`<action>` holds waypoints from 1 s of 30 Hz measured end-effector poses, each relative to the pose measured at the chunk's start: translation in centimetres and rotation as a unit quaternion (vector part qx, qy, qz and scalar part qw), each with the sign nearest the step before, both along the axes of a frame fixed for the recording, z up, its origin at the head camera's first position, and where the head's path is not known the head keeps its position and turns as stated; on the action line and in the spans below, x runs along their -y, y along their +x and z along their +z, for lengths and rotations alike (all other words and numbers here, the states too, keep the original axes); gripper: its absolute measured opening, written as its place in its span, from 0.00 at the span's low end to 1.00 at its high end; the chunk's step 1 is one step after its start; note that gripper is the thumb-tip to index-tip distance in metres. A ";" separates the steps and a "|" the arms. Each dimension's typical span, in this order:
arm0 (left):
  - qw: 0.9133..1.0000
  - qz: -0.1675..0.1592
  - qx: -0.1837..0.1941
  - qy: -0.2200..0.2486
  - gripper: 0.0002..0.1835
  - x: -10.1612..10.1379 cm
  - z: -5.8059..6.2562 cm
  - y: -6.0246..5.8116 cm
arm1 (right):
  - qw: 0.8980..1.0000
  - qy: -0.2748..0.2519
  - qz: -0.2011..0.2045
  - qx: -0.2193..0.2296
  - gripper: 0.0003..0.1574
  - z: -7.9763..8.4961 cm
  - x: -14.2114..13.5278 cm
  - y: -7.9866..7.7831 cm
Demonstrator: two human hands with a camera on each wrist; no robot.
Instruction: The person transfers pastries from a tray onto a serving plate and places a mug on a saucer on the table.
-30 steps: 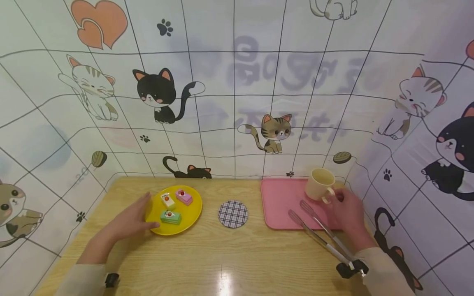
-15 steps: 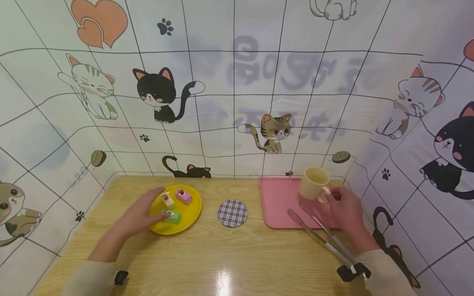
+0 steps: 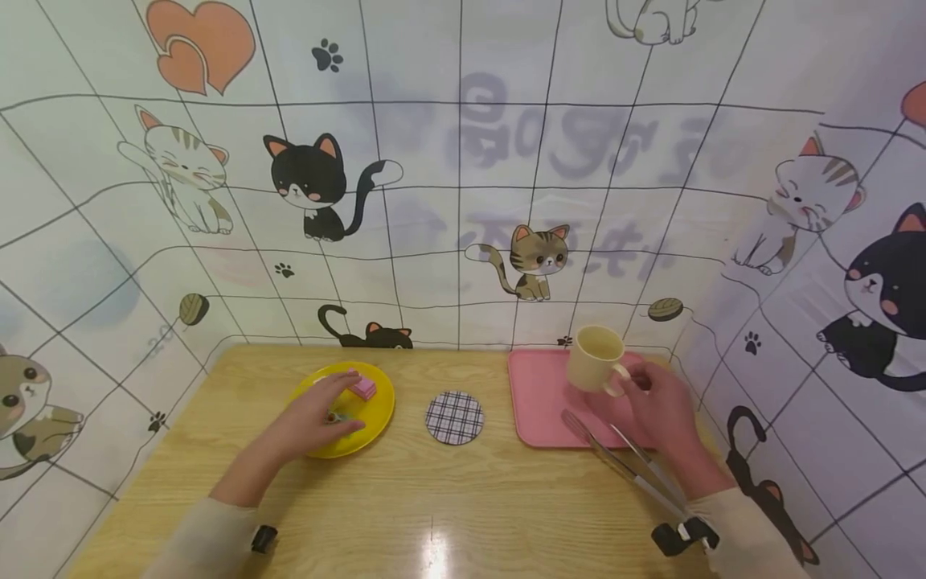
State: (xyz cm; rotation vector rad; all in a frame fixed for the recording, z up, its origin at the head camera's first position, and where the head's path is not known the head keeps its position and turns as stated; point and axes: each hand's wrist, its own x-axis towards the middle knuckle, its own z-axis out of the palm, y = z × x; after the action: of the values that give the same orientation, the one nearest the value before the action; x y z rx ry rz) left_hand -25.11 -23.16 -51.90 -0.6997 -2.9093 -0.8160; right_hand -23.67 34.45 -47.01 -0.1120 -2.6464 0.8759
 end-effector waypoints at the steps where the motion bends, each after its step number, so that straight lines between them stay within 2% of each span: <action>1: 1.000 -0.002 0.001 -0.004 0.43 -0.4 0.0 0.0 | 1.000 0.002 0.002 -0.001 0.19 0.0 0.2 0.0; 7: 1.000 -0.007 0.011 -0.014 0.40 -2.7 -0.1 -0.2 | 1.000 0.012 0.018 -0.020 0.15 0.0 1.1 0.0; 11: 1.000 -0.001 0.020 -0.007 0.38 -4.2 -0.5 -0.2 | 0.999 0.016 0.030 -0.016 0.14 0.1 1.6 0.0; 17: 1.000 0.011 0.010 0.000 0.31 -6.4 -1.0 -0.4 | 0.999 0.015 0.028 -0.007 0.14 0.3 2.5 0.3; 21: 1.000 0.016 0.010 0.003 0.28 -7.7 -0.9 -0.5 | 0.999 0.014 0.037 -0.008 0.12 0.5 3.1 0.4; 26: 1.000 0.009 0.023 0.000 0.25 -9.2 -0.7 -1.0 | 0.999 0.010 0.052 -0.012 0.14 0.5 3.5 0.6; 30: 0.999 -0.002 0.032 -0.020 0.24 -10.2 -0.9 -1.6 | 0.998 0.002 0.062 -0.011 0.14 0.5 3.9 0.4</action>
State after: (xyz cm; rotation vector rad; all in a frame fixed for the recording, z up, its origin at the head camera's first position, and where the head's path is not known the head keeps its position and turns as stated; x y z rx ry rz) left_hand -26.69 -12.94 -52.83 -0.6939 -2.9909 -0.7960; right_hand -23.26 30.57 -46.54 0.0625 -2.6572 0.9041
